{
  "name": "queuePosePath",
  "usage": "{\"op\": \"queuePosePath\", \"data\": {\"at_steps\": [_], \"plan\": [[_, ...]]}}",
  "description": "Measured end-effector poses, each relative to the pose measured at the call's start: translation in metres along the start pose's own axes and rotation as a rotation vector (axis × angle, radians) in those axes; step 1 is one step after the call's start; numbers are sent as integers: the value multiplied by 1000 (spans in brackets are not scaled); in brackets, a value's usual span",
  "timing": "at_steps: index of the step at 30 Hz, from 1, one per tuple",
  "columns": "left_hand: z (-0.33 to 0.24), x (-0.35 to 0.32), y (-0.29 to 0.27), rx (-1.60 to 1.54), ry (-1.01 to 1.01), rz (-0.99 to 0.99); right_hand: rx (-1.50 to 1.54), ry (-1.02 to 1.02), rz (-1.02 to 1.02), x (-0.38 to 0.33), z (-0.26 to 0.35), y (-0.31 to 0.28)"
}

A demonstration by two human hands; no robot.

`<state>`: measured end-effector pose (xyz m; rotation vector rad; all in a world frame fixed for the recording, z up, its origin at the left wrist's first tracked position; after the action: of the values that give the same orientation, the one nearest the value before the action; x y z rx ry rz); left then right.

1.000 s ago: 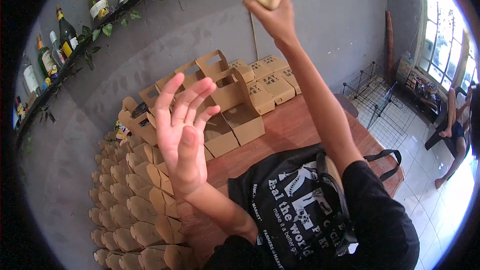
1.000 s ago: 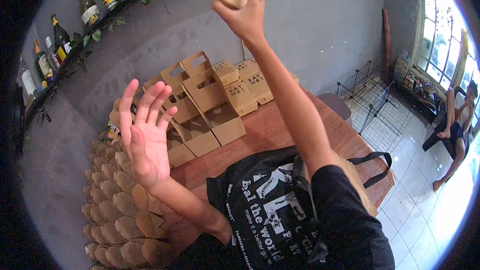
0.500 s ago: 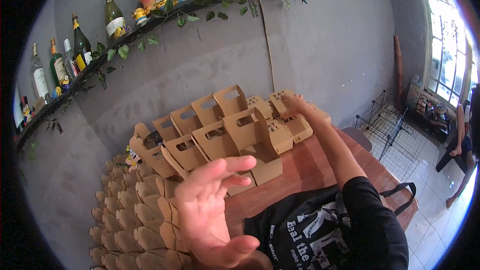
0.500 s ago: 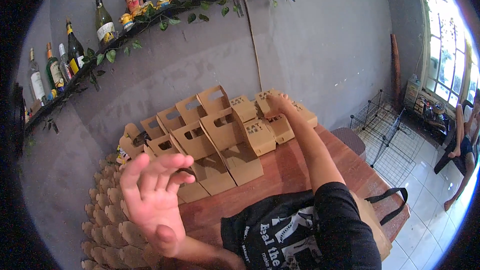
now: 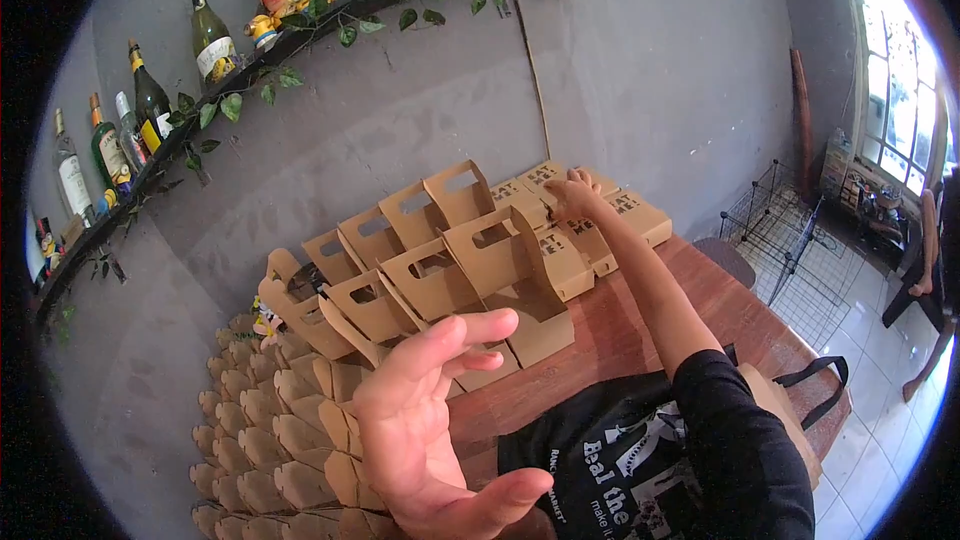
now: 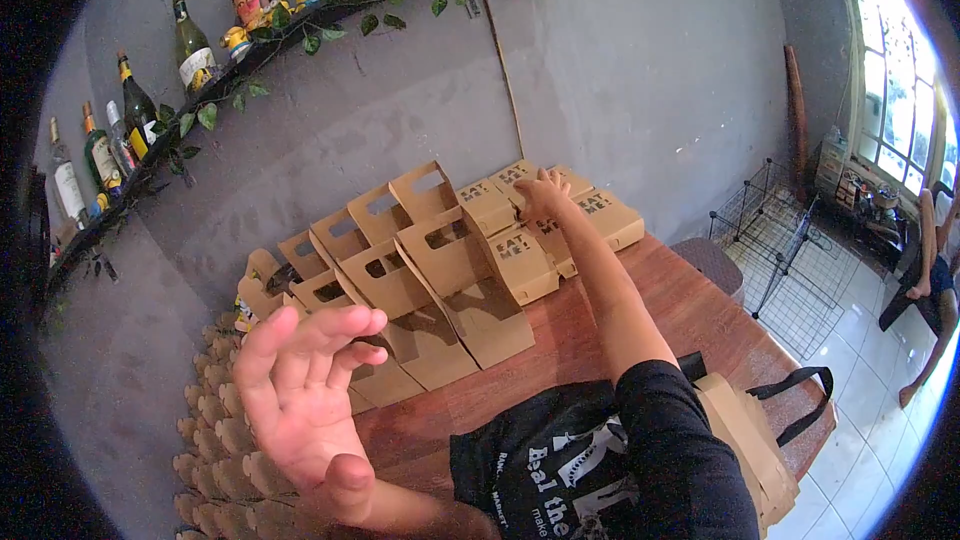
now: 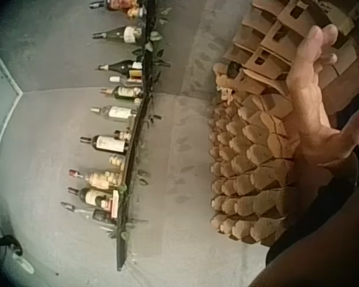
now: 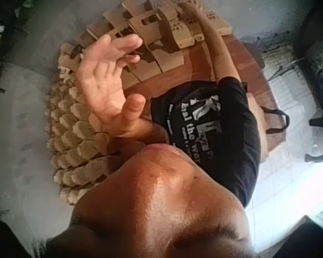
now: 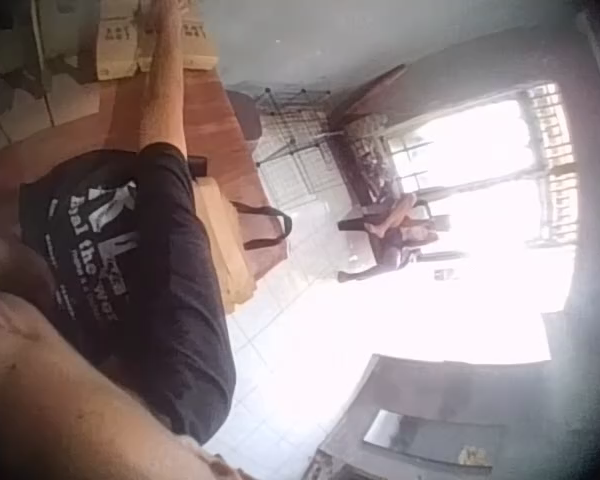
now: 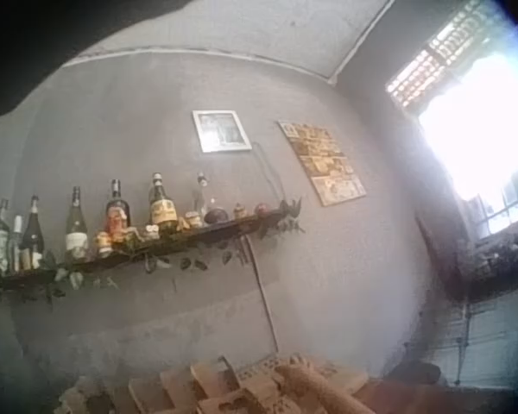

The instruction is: Assembling cardboard food boxes by folding and interlocking the tabs.

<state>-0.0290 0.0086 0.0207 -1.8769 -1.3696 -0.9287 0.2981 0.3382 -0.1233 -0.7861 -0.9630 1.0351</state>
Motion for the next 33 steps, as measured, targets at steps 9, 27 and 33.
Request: {"op": "queuePosePath", "data": {"at_steps": [9, 27, 33], "plan": [[5, -2, 3, 12, 20, -27, 47, -6, -4, 13, -5, 13], [12, 1, -4, 63, 102, 70, -83, -298, -70, -190, -34, -140], [-1, -1, 2, 157, 178, 84, -201, -287, 35, -362, -35, -183]]}}
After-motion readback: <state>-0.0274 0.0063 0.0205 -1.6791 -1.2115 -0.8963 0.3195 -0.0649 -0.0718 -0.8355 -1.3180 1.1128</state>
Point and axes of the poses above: each hand's wrist, its own x-axis towards the middle knuckle, its own y-axis out of the palm, z = x × y, the point moved 2 cm from there along x, towards the middle knuckle, and after that the axes turned 2 degrees about x, right-handed, at the moved point
